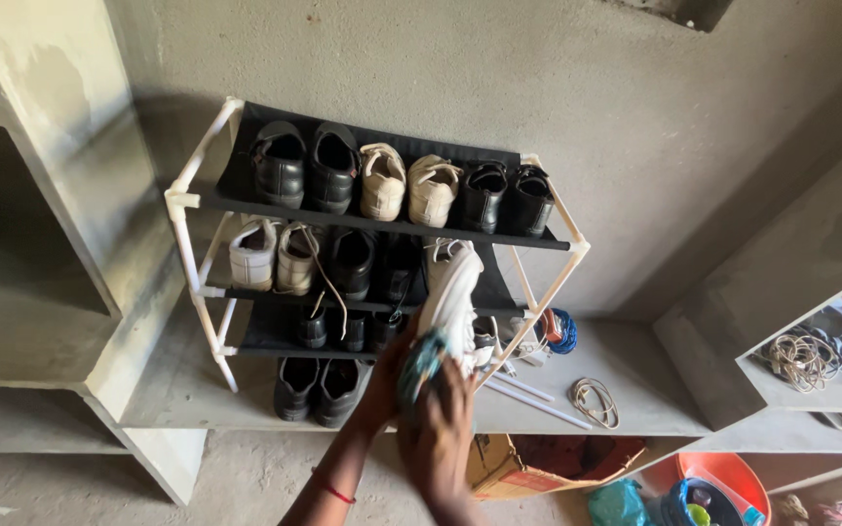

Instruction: The person wipes multiple pairs of shoes on a three-tier shoe rack using a cloth. They handle each shoe individually, wiping the exterior surfaces before returning them to the rack.

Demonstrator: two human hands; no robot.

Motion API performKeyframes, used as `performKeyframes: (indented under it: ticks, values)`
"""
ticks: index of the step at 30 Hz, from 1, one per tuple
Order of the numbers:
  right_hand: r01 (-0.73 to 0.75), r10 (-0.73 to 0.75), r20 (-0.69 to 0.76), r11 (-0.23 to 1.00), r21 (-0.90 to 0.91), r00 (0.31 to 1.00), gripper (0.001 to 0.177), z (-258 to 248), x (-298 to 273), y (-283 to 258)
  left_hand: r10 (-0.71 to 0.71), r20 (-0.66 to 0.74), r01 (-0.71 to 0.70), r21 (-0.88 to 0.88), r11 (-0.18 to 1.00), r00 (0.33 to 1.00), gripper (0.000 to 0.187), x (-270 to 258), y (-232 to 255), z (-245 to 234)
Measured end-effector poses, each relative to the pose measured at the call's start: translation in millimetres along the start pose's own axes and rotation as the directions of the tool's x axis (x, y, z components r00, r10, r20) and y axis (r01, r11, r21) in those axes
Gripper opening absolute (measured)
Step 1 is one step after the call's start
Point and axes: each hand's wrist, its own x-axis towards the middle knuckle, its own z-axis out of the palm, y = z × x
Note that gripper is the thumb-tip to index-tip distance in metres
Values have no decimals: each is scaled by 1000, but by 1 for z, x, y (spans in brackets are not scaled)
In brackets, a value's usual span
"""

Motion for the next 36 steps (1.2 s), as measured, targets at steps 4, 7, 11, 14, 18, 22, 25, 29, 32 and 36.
performKeyframes:
  ticks: [4,7,11,14,18,22,25,29,32,36]
  values:
    - [-149,155,-154,988,50,976,50,20,56,68,14,28,-18,162,987,1000,52,-8,1,13]
    - [-278,310,-247,948,158,918,42,23,86,92,-171,-34,174,286,942,985,54,-19,1,16]
    - [-314,332,-218,942,115,917,40,22,92,83,-148,-96,165,197,966,984,48,-19,-20,11]
    - [-193,198,-85,979,63,977,45,27,46,54,-322,-149,351,244,904,935,60,-7,-48,-8]
    - [-40,40,19,999,-37,999,43,32,-40,22,-96,-203,120,114,986,975,42,3,-68,-24]
    - [-213,213,-121,977,20,969,48,30,-80,38,-81,-179,94,64,994,981,48,8,-43,-17]
    - [-329,348,-236,937,115,908,68,16,-87,53,-362,-135,340,-160,927,923,55,7,-9,-1]
    - [-233,229,-294,972,23,928,81,-2,-81,62,-436,51,436,-215,874,899,57,8,20,29]
    - [-282,290,-257,957,68,922,64,-17,-71,65,-441,108,454,-196,869,891,55,13,19,53]
    - [-421,512,-143,810,409,847,41,-43,-50,80,-420,145,443,-212,871,896,54,15,13,72]
